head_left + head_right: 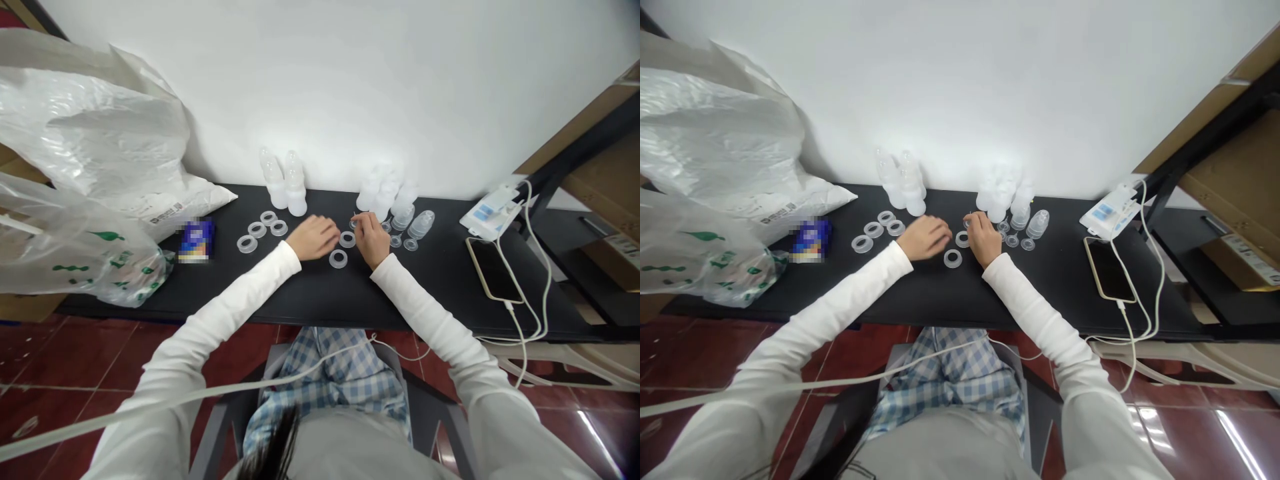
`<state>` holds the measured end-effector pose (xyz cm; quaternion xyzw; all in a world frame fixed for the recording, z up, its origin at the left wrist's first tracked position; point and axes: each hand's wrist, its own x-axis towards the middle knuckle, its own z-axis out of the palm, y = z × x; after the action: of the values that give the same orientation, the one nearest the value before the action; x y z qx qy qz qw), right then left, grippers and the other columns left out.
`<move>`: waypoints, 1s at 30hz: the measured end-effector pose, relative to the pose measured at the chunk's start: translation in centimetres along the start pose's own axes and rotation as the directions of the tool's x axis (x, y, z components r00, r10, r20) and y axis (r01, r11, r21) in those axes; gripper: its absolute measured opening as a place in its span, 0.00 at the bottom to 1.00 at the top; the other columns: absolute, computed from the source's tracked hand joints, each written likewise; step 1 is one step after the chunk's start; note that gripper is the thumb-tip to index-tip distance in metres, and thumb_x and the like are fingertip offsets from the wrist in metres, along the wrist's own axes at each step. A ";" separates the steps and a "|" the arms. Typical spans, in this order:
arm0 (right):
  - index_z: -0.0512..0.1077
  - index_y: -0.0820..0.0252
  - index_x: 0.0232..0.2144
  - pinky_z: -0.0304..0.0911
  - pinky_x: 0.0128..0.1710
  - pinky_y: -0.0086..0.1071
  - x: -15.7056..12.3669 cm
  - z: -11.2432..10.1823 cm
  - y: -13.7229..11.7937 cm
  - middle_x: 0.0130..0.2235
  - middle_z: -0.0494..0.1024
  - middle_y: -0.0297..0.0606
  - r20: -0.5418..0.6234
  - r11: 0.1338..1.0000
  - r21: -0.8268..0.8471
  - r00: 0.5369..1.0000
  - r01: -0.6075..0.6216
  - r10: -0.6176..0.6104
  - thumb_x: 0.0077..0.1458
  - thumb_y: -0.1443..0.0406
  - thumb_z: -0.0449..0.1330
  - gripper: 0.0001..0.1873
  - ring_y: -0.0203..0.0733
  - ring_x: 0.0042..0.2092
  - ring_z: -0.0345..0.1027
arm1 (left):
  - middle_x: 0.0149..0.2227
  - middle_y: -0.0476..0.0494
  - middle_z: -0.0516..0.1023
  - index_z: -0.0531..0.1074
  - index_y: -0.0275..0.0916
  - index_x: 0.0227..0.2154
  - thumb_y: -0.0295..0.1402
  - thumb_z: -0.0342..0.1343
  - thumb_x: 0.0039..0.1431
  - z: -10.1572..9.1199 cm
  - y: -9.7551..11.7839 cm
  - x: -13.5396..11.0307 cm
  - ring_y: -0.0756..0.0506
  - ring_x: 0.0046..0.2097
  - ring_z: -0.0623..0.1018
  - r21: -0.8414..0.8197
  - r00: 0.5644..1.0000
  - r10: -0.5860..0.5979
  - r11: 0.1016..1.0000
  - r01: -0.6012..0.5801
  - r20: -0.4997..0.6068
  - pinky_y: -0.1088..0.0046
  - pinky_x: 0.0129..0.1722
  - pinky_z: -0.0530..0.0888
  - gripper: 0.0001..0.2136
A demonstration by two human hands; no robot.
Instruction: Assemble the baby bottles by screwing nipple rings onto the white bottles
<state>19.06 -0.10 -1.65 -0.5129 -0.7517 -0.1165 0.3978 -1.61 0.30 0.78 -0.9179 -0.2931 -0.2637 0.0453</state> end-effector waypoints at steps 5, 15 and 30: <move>0.69 0.57 0.40 0.58 0.27 0.30 0.1 0.2 0.1 0.40 0.76 0.41 -0.082 0.990 0.118 0.993 -0.076 0.086 0.65 0.68 0.49 0.09 0.39 0.37 0.71 | 0.45 0.37 0.78 0.72 0.38 0.46 0.49 0.59 0.59 2.5 1.2 -1.6 0.40 0.44 0.78 -0.287 0.982 -0.013 0.955 0.068 0.188 0.63 0.46 0.72 0.21; 0.66 0.55 0.37 0.52 0.19 0.28 0.1 -0.1 -0.3 0.41 0.75 0.38 -0.146 0.806 0.589 0.973 -0.061 0.180 0.65 0.63 0.53 0.04 0.29 0.24 0.56 | 0.36 0.42 0.80 0.66 0.39 0.36 0.48 0.55 0.63 4.2 0.5 2.2 0.48 0.39 0.81 -0.961 0.579 -0.770 -0.169 0.219 0.268 0.70 0.43 0.76 0.16; 0.66 0.56 0.36 0.60 0.27 0.28 -0.4 0.1 -1.2 0.42 0.77 0.36 0.039 0.827 0.538 0.985 -0.161 0.166 0.63 0.62 0.54 0.05 0.30 0.27 0.60 | 0.43 0.46 0.79 0.73 0.42 0.43 0.49 0.62 0.58 4.6 2.0 2.0 0.48 0.45 0.80 -0.976 0.714 -0.683 0.005 0.216 0.154 0.70 0.47 0.79 0.18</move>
<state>18.05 -0.83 -1.77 -0.4422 -0.7054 0.1316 0.5381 3.04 0.80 -1.99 -0.5102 -0.3289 -0.5500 -0.5736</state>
